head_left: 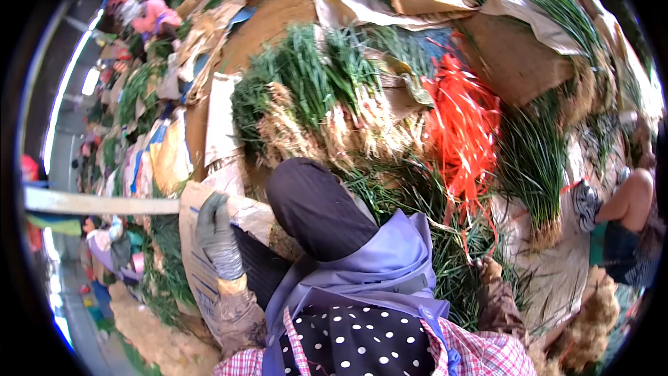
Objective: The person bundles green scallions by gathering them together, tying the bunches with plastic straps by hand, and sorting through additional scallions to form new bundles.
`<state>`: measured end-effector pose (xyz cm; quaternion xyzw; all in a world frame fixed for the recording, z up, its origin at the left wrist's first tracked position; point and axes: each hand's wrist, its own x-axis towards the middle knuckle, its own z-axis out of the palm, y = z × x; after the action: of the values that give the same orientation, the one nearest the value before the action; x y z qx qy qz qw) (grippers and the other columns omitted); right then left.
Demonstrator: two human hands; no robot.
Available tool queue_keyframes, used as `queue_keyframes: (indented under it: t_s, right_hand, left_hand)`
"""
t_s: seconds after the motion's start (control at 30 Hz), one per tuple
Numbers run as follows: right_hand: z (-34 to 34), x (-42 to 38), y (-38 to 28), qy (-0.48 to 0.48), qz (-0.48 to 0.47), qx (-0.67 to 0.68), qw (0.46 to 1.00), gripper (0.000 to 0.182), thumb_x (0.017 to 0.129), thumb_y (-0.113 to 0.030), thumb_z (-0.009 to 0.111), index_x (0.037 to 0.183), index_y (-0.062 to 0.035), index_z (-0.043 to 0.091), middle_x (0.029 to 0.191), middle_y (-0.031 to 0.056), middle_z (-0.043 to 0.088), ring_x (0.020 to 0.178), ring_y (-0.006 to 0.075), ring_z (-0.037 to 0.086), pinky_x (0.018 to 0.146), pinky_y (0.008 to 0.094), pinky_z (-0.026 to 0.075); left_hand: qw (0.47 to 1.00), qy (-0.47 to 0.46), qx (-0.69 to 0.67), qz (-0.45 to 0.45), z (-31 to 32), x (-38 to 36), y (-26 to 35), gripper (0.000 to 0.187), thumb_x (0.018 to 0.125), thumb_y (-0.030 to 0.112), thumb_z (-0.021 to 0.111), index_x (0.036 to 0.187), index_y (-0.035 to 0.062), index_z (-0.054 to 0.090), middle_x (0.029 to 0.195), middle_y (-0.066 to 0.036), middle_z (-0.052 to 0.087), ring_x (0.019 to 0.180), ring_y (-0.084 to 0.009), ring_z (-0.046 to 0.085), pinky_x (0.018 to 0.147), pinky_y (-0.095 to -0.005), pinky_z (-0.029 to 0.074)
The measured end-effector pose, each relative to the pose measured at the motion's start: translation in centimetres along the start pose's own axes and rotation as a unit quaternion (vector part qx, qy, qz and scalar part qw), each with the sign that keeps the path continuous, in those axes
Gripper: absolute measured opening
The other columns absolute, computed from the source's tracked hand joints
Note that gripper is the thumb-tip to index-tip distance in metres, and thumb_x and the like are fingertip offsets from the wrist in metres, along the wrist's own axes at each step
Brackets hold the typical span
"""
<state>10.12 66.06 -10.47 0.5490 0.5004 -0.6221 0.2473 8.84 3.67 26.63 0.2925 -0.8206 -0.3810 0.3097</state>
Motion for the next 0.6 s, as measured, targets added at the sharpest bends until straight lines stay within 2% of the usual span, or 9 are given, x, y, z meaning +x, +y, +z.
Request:
queue_keyframes:
  t_s: [0.1, 0.17, 0.23, 0.3, 0.4, 0.47, 0.5, 0.53, 0.6]
  right_hand:
    - [7.2, -5.7, -2.6, -0.054, -0.11, 0.052, 0.991, 0.011, 0.087, -0.013, 0.057, 0.092, -0.0033, 0.059, 0.074, 0.004, 0.063, 0.051, 0.0101, 0.057, 0.039, 0.0192, 0.038]
    - [15.4, -11.7, -5.9, -0.105, -0.185, 0.061, 0.975, 0.014, 0.087, -0.016, 0.061, 0.095, -0.0045, 0.059, 0.073, 0.003, 0.062, 0.051, 0.0101, 0.056, 0.04, 0.0198, 0.038]
    - [22.8, -17.4, -8.6, -0.202, -0.266, 0.036, 0.942, 0.013, 0.088, -0.014, 0.062, 0.097, -0.0046, 0.061, 0.073, 0.0027, 0.062, 0.052, 0.0099, 0.055, 0.042, 0.0203, 0.039]
    - [29.0, -25.5, -10.0, -0.333, -0.302, 0.029, 0.893, 0.012, 0.089, -0.012, 0.061, 0.097, -0.0035, 0.062, 0.073, 0.003, 0.061, 0.054, 0.0083, 0.054, 0.045, 0.0202, 0.041]
    - [33.8, -35.9, -9.0, -0.486, -0.368, -0.152, 0.778, 0.012, 0.09, -0.009, 0.057, 0.097, -0.0005, 0.063, 0.07, 0.0015, 0.06, 0.056, 0.0075, 0.051, 0.052, 0.0227, 0.043]
    - [35.3, -39.5, -7.7, -0.584, -0.416, -0.297, 0.631, 0.014, 0.089, -0.007, 0.058, 0.1, -0.0008, 0.063, 0.07, 0.0013, 0.06, 0.059, 0.0075, 0.053, 0.055, 0.0234, 0.044]
    - [36.0, -40.9, -7.1, -0.594, -0.46, -0.377, 0.541, 0.015, 0.088, -0.006, 0.058, 0.102, -0.001, 0.063, 0.07, 0.0011, 0.06, 0.061, 0.0073, 0.053, 0.057, 0.0235, 0.045]
    - [36.8, -41.3, -5.8, -0.596, -0.504, -0.36, 0.511, 0.018, 0.087, -0.003, 0.059, 0.104, -0.0014, 0.063, 0.07, 0.0007, 0.06, 0.062, 0.0062, 0.054, 0.057, 0.0221, 0.044]
    - [37.7, -41.4, -4.9, -0.579, -0.416, -0.42, 0.561, 0.017, 0.087, -0.002, 0.058, 0.104, -0.0012, 0.063, 0.071, 0.0005, 0.06, 0.06, 0.0059, 0.053, 0.055, 0.0214, 0.044]
  left_hand:
    - [0.996, -0.072, -0.044, 0.014, 2.8, -1.6, 4.2, 0.019, 0.088, 0.01, 0.059, 0.103, -0.0001, 0.063, 0.1, -0.008, 0.065, 0.093, -0.0171, 0.06, 0.087, -0.0287, 0.046]
    - [0.968, -0.178, 0.027, 0.176, 4.4, -2.9, 6.3, 0.022, 0.087, 0.014, 0.061, 0.104, 0.0002, 0.063, 0.101, -0.008, 0.065, 0.093, -0.0162, 0.06, 0.086, -0.029, 0.047]
    - [0.93, -0.34, -0.139, 0.022, 6.1, -4.2, 7.5, 0.031, 0.089, 0.018, 0.06, 0.113, -0.0011, 0.058, 0.103, -0.008, 0.064, 0.094, -0.0158, 0.06, 0.087, -0.0287, 0.047]
    - [0.861, -0.421, -0.278, -0.066, 7.8, -5.2, 6.7, 0.04, 0.091, 0.021, 0.058, 0.123, -0.0013, 0.051, 0.105, -0.009, 0.064, 0.095, -0.0177, 0.061, 0.09, -0.0287, 0.046]
    - [0.853, -0.443, -0.276, -0.014, 9.2, -5.2, 2.8, 0.044, 0.096, 0.03, 0.047, 0.129, 0.0, 0.043, 0.119, -0.013, 0.055, 0.107, -0.0196, 0.055, 0.095, -0.0298, 0.044]
    - [0.731, -0.455, -0.482, -0.161, 7.0, -5.0, 3.1, 0.048, 0.096, 0.035, 0.045, 0.13, 0.0003, 0.041, 0.116, -0.012, 0.056, 0.108, -0.0195, 0.055, 0.096, -0.0288, 0.042]
    - [0.607, -0.457, -0.594, -0.263, 5.9, -4.0, 4.3, 0.049, 0.096, 0.035, 0.045, 0.13, 0.0003, 0.04, 0.114, -0.011, 0.058, 0.107, -0.0194, 0.055, 0.096, -0.0284, 0.041]
    - [0.631, -0.451, -0.583, -0.243, 4.6, -3.1, 3.9, 0.047, 0.095, 0.031, 0.049, 0.129, -0.0006, 0.042, 0.109, -0.01, 0.06, 0.101, -0.0193, 0.059, 0.093, -0.0299, 0.044]
    - [0.649, -0.359, -0.63, -0.232, 1.7, -1.8, 1.9, 0.036, 0.094, 0.021, 0.052, 0.12, -0.0023, 0.049, 0.099, -0.01, 0.063, 0.092, -0.0214, 0.063, 0.087, -0.0337, 0.048]
